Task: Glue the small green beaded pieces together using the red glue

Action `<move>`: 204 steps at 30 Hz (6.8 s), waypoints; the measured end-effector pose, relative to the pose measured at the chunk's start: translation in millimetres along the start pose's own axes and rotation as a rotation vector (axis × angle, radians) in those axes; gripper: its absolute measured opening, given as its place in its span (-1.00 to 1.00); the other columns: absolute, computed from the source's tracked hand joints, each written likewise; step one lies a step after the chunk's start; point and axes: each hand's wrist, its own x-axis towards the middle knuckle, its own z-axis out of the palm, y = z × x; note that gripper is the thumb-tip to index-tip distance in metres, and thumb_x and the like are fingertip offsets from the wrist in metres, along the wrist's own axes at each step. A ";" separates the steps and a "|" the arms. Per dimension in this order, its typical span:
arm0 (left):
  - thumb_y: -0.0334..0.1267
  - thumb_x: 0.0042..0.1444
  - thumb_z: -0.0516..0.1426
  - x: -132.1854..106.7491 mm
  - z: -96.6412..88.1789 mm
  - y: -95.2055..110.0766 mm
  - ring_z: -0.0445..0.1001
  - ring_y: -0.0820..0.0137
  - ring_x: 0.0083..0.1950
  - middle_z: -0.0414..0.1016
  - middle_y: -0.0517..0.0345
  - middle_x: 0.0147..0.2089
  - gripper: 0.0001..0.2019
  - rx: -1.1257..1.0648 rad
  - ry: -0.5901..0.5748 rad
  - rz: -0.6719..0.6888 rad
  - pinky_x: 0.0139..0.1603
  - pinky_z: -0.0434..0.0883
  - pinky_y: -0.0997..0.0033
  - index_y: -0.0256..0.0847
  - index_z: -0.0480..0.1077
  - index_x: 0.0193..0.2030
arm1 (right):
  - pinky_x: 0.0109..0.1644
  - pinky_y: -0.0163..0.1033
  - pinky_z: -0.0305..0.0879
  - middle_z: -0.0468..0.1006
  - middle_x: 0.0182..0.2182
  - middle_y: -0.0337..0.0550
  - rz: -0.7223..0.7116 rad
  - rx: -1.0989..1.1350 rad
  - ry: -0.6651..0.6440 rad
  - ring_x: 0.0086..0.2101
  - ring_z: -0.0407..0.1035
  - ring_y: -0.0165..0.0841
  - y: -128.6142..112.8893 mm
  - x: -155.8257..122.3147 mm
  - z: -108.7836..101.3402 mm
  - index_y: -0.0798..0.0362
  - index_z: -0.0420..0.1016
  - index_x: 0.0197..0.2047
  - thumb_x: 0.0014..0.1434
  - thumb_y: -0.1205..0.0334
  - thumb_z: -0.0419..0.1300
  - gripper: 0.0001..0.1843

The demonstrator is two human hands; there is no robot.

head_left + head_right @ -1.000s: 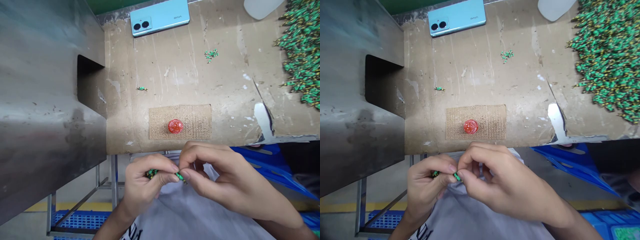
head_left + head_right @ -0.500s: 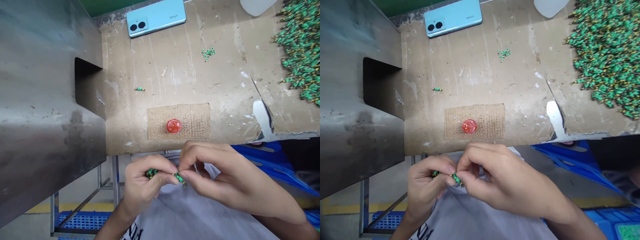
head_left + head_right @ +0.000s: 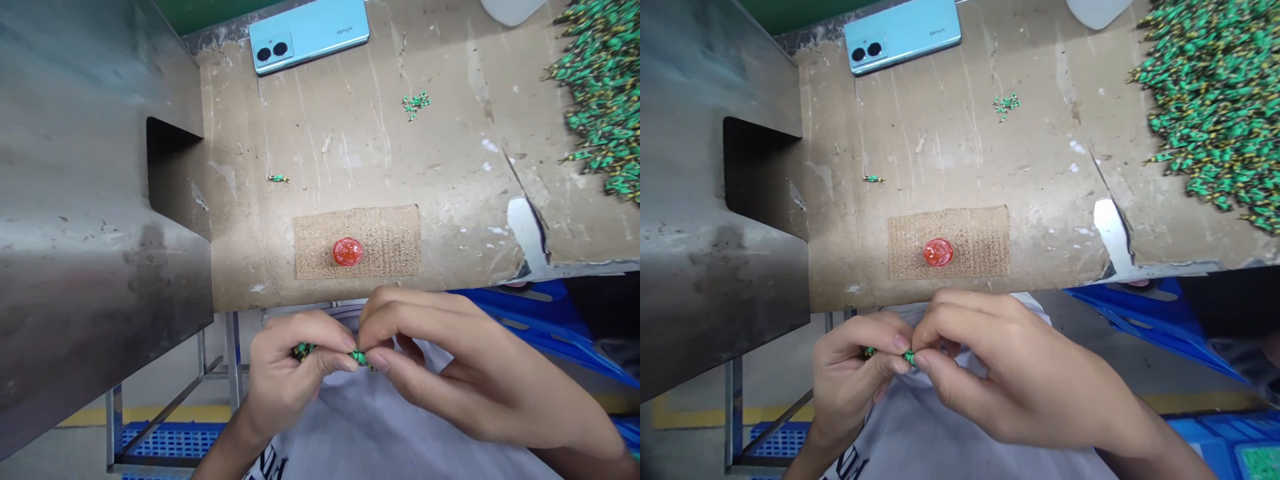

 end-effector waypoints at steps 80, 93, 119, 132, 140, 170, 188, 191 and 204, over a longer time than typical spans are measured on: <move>-0.52 0.00 0.29 -6.3 3.1 9.6 0.54 0.56 -0.63 0.74 0.29 -0.44 -0.85 0.394 0.081 0.087 -0.58 0.44 0.73 -0.17 0.59 -0.38 | -0.12 -0.34 0.55 0.65 -0.24 -0.31 0.015 0.047 0.196 -0.22 0.61 -0.40 11.8 -20.8 26.5 -0.08 0.49 -0.05 0.40 0.35 0.33 -0.84; -0.57 0.04 0.29 -3.1 3.3 12.3 0.69 0.43 -0.51 0.73 0.25 -0.45 -0.81 0.198 0.020 -0.077 -0.46 0.62 0.64 -0.16 0.56 -0.35 | -0.17 -0.32 0.51 0.61 -0.25 -0.22 -0.084 0.025 0.182 -0.24 0.57 -0.40 16.4 -15.2 26.9 0.01 0.46 -0.08 0.41 0.45 0.24 -0.86; -0.51 0.15 0.32 -5.5 2.2 15.6 0.70 0.39 -0.50 0.73 0.32 -0.45 -0.81 0.344 -0.028 -0.124 -0.44 0.63 0.57 -0.10 0.67 -0.26 | -0.21 -0.34 0.44 0.50 -0.28 -0.26 -0.013 -0.054 0.197 -0.27 0.47 -0.44 10.4 -10.7 24.1 0.01 0.43 -0.19 0.37 0.45 0.20 -0.86; -0.53 0.03 0.31 -2.3 6.7 15.4 0.61 0.47 -0.59 0.71 0.32 -0.49 -0.82 0.466 0.036 -0.044 -0.54 0.53 0.64 -0.15 0.65 -0.37 | -0.28 -0.29 0.42 0.53 -0.31 -0.25 0.036 -0.031 0.223 -0.30 0.46 -0.40 6.1 -9.2 26.5 -0.01 0.45 -0.19 0.39 0.41 0.19 -0.87; -0.53 0.02 0.33 -3.9 5.7 14.2 0.63 0.48 -0.56 0.74 0.31 -0.45 -0.82 0.416 0.047 -0.030 -0.52 0.54 0.67 -0.13 0.65 -0.35 | -0.25 -0.34 0.45 0.53 -0.33 -0.32 0.123 0.124 0.240 -0.31 0.49 -0.44 6.3 -8.0 27.2 -0.04 0.44 -0.20 0.34 0.43 0.21 -0.85; -0.57 0.01 0.32 -1.5 5.7 5.5 0.65 0.56 -0.54 0.67 0.35 -0.48 -0.81 0.101 0.041 -0.132 -0.47 0.52 0.82 -0.19 0.52 -0.40 | -0.12 -0.32 0.49 0.56 -0.23 -0.31 0.003 0.108 0.281 -0.18 0.55 -0.42 15.1 -16.5 35.2 -0.06 0.44 -0.06 0.39 0.44 0.27 -0.80; -0.50 -0.08 0.23 2.9 17.9 1.7 0.42 0.56 -0.71 0.58 0.33 -0.61 -0.86 0.345 0.165 0.007 -0.66 0.36 0.71 -0.19 0.42 -0.52 | -0.13 -0.34 0.50 0.63 -0.24 -0.31 0.142 0.216 0.384 -0.18 0.57 -0.38 17.6 -17.3 45.1 -0.13 0.49 -0.10 0.36 0.35 0.33 -0.83; -0.52 0.00 0.30 1.3 15.3 5.1 0.55 0.52 -0.64 0.67 0.31 -0.55 -0.85 0.285 0.114 -0.043 -0.59 0.44 0.73 -0.17 0.56 -0.41 | -0.20 -0.40 0.51 0.63 -0.30 -0.31 0.217 0.364 0.376 -0.26 0.55 -0.43 16.3 -14.2 40.5 -0.12 0.52 -0.12 0.38 0.30 0.32 -0.89; -0.45 0.15 0.45 -6.1 -4.8 -0.5 0.65 0.43 -0.37 0.68 0.24 -0.35 -0.79 0.219 -0.112 0.145 -0.36 0.56 0.53 -0.13 0.59 -0.18 | -0.48 -0.42 0.30 0.45 -0.50 -0.29 0.397 0.680 0.230 -0.51 0.27 -0.50 7.5 -5.4 29.9 0.06 0.54 -0.32 0.32 -0.06 0.41 -0.63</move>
